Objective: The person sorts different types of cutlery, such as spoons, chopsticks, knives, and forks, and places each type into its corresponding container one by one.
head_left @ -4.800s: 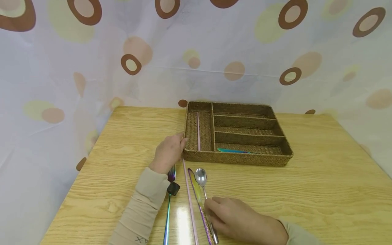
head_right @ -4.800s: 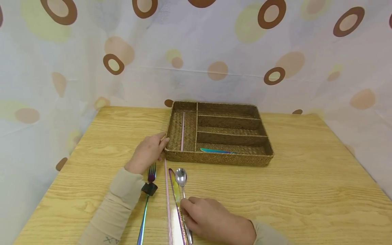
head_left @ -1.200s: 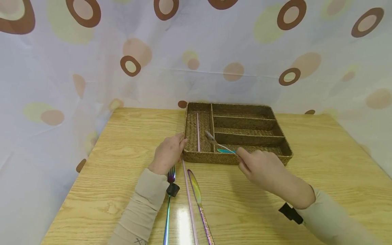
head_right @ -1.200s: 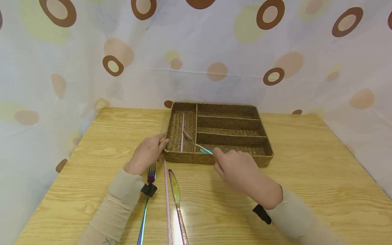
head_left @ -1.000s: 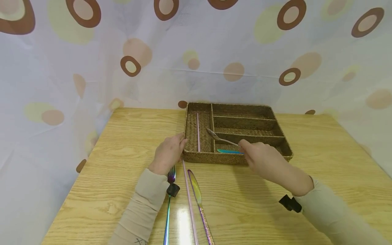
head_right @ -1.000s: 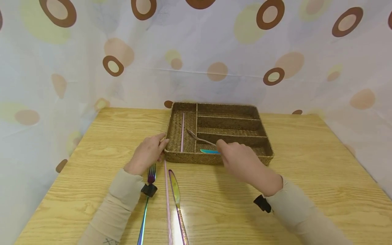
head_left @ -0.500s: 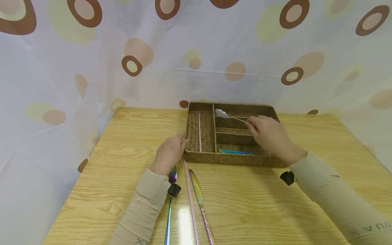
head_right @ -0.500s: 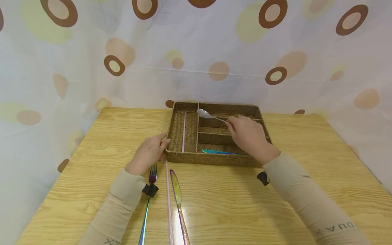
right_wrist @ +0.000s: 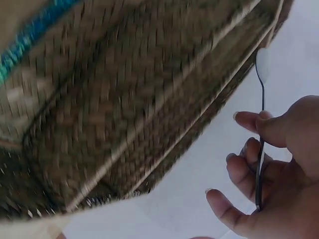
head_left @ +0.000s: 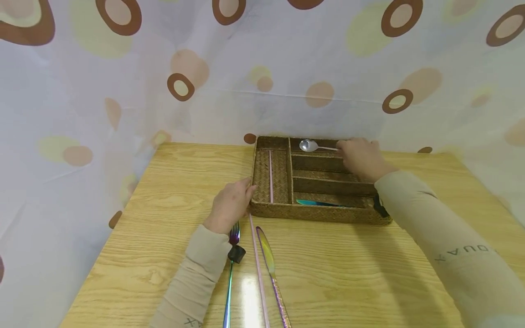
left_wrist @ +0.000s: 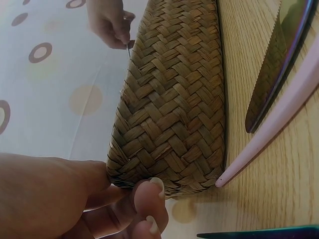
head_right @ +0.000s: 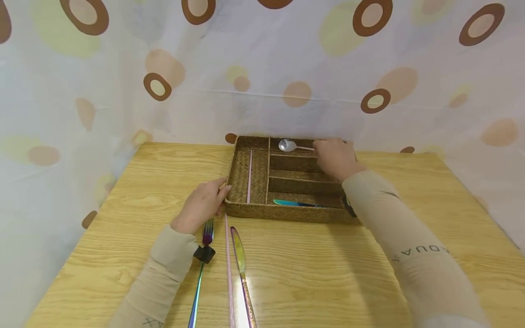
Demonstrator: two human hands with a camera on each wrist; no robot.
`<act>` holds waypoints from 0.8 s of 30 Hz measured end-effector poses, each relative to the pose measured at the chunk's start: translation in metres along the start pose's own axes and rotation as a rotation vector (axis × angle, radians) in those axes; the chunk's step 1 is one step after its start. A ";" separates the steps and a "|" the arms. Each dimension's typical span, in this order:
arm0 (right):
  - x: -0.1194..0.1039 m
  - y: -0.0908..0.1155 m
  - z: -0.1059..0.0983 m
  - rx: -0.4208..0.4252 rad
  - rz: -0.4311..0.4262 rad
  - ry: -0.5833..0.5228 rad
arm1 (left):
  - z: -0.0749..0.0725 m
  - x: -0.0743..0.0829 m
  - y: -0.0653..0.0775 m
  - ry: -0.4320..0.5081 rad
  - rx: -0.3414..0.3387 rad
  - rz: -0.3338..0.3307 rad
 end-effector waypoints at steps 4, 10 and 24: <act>0.010 -0.012 0.001 -0.062 0.032 -0.004 | 0.000 0.002 0.000 -0.006 0.006 0.002; 0.019 -0.017 0.004 -0.112 0.033 0.014 | 0.003 0.007 -0.001 -0.022 0.014 0.024; 0.031 -0.018 0.032 -0.255 0.039 -0.017 | 0.003 0.004 -0.003 -0.045 0.024 0.043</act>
Point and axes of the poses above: each hand's wrist, its own y-axis away from the middle knuckle, its own z-axis out of the palm, x = y × z, the point moved 6 cm from there along -y, towards the middle knuckle, and after that the axes turned 5 degrees about x, right-handed, at the moved point
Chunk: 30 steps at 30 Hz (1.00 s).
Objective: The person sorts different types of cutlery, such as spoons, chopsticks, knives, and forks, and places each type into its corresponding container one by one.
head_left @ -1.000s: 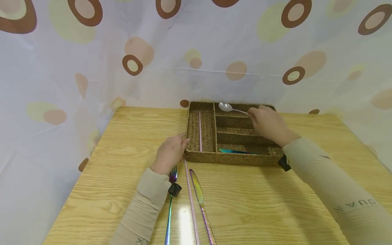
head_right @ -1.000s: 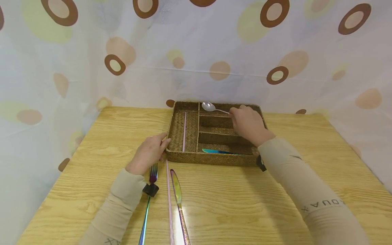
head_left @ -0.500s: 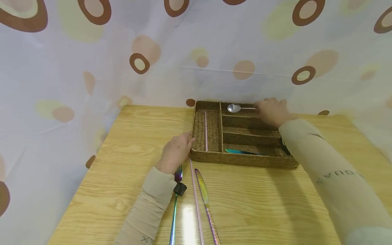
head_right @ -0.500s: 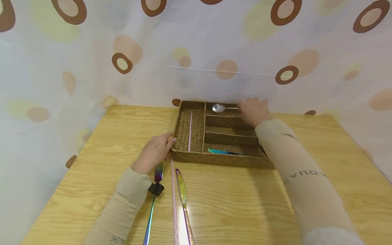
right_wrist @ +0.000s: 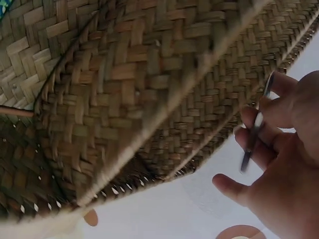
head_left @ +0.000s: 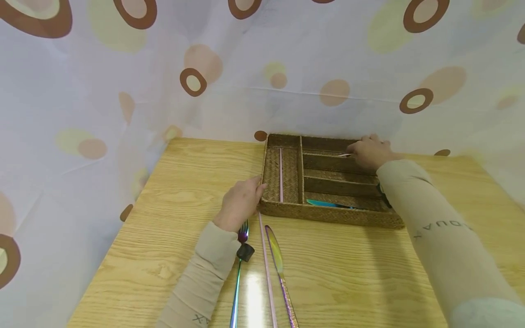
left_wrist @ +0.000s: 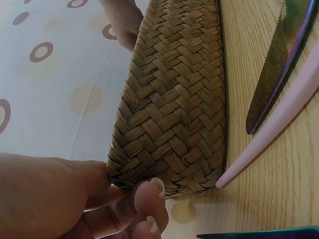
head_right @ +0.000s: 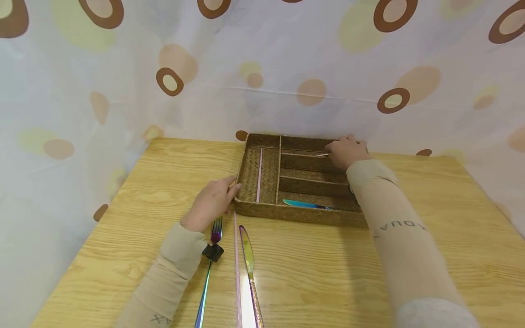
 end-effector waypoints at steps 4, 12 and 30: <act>0.002 0.000 0.009 -0.091 0.001 -0.049 | 0.000 0.001 0.000 0.013 0.006 -0.005; 0.004 -0.005 0.019 -0.182 0.024 -0.113 | 0.000 0.002 0.000 0.001 0.009 0.000; -0.039 0.051 -0.031 0.449 -0.142 0.113 | 0.000 0.002 0.002 0.038 -0.022 -0.028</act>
Point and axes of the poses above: each hand's wrist, its own y-axis away from the middle knuckle, its own z-axis out of the palm, x = y × z, the point moved 6 cm from there along -y, towards the middle knuckle, and after that the axes turned 5 degrees about x, right-handed, at the moved point
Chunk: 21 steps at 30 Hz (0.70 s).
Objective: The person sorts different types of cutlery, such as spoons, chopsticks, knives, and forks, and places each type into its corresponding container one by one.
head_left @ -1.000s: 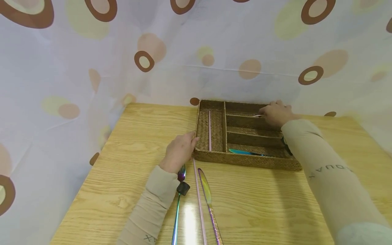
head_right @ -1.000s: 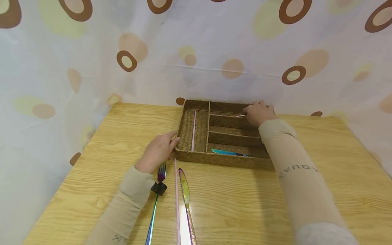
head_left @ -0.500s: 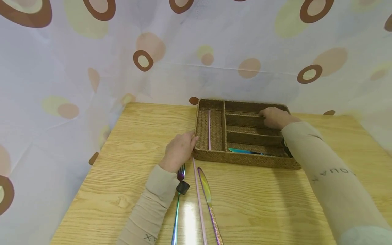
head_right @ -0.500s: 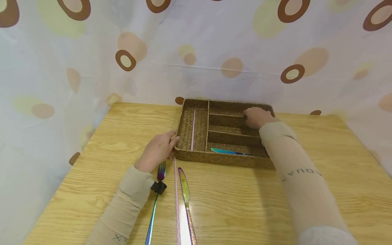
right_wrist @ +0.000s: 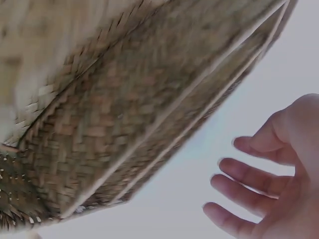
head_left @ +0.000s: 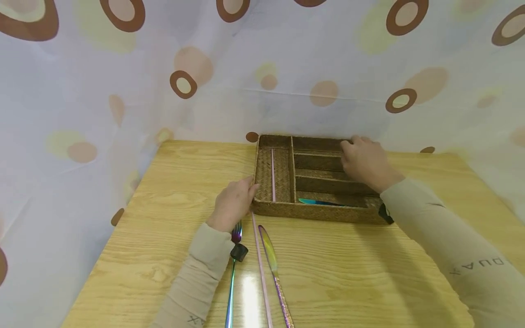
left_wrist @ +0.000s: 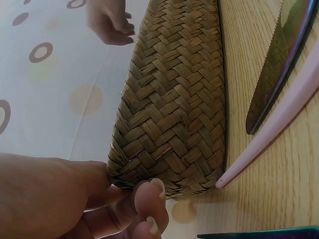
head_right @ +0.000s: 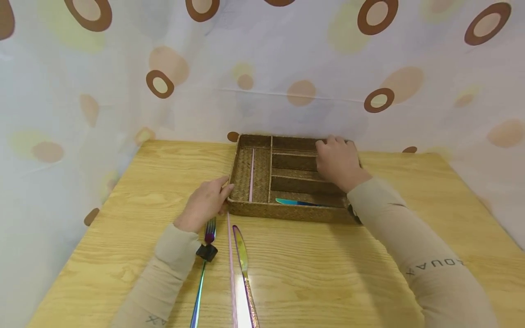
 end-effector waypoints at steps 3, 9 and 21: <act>-0.020 0.010 -0.018 0.173 -0.092 0.059 | 0.000 0.000 0.000 0.005 -0.003 -0.003; -0.067 0.035 -0.046 0.399 -0.212 0.044 | 0.000 -0.002 0.001 0.010 -0.019 -0.019; -0.167 0.111 -0.036 0.281 -0.243 -0.090 | 0.000 0.000 0.002 0.013 -0.006 0.003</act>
Point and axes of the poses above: each hand's wrist, its own y-axis away from the middle knuckle, its own z-axis out of the palm, x = y × z, the point moved 6 cm from there along -y, towards the middle knuckle, and after that the axes turned 5 degrees about x, right-handed, at the moved point
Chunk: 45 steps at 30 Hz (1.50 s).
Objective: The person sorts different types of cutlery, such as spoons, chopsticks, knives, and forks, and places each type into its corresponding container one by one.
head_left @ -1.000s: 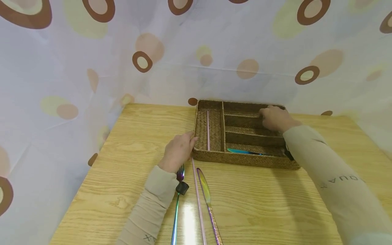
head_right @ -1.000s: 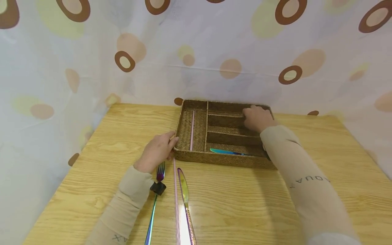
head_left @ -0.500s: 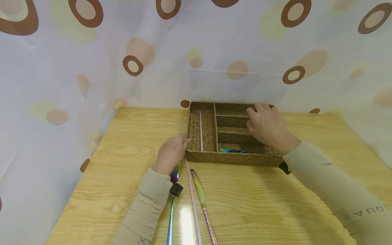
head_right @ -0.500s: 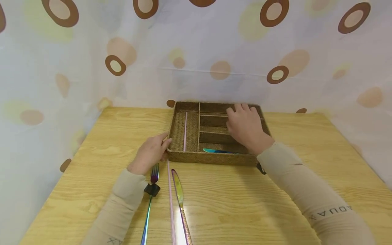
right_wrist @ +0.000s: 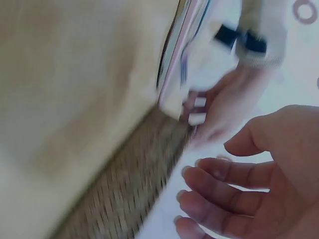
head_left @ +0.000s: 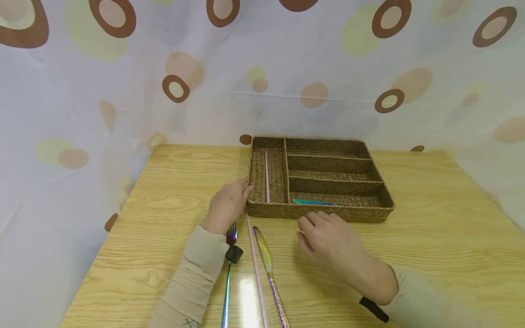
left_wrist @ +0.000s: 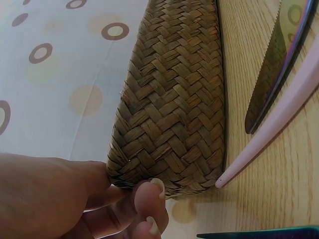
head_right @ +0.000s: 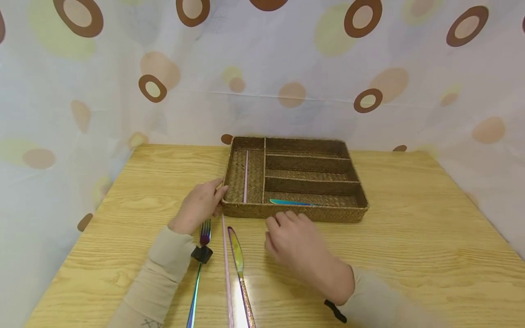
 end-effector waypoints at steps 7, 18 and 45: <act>-0.036 0.027 0.007 -0.144 0.113 -0.151 | -0.001 0.003 0.000 -0.002 0.009 0.023; -0.076 0.056 0.022 -0.312 0.185 -0.229 | -0.002 0.002 0.000 0.009 0.009 0.023; -0.073 0.056 0.031 -0.492 0.299 -0.063 | -0.001 0.001 0.001 0.023 0.001 0.036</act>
Point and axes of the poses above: each hand's wrist, its own y-axis away from the middle knuckle, its own z-axis out of the palm, x = y × z, the point moved 6 cm from there along -y, towards the middle knuckle, and after that the axes turned 5 degrees about x, right-handed, at the moved point
